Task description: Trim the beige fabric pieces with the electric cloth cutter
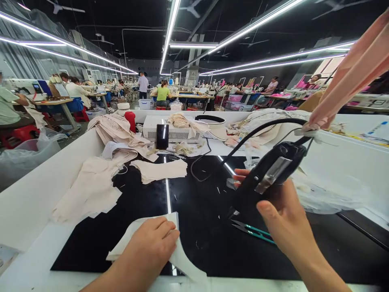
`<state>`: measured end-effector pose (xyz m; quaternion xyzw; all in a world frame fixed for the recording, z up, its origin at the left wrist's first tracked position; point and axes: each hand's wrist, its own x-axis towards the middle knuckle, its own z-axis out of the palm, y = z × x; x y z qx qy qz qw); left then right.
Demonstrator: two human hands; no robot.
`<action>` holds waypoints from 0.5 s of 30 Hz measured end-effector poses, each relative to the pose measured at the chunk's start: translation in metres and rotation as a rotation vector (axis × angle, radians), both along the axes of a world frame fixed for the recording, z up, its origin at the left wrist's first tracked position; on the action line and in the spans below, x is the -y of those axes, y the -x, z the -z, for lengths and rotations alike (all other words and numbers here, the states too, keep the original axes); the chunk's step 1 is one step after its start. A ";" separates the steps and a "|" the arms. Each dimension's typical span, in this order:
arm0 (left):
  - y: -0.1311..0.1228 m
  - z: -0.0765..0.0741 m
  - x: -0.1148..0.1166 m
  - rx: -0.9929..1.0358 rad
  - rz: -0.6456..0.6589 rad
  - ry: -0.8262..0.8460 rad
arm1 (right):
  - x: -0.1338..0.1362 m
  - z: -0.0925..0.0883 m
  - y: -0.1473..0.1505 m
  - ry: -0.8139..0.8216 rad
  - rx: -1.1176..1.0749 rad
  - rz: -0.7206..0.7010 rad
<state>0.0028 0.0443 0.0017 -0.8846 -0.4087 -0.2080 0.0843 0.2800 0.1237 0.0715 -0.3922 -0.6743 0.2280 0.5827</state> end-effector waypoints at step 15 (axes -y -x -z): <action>-0.005 0.013 -0.013 0.017 0.024 -0.269 | -0.013 0.003 0.104 0.004 -0.525 -0.456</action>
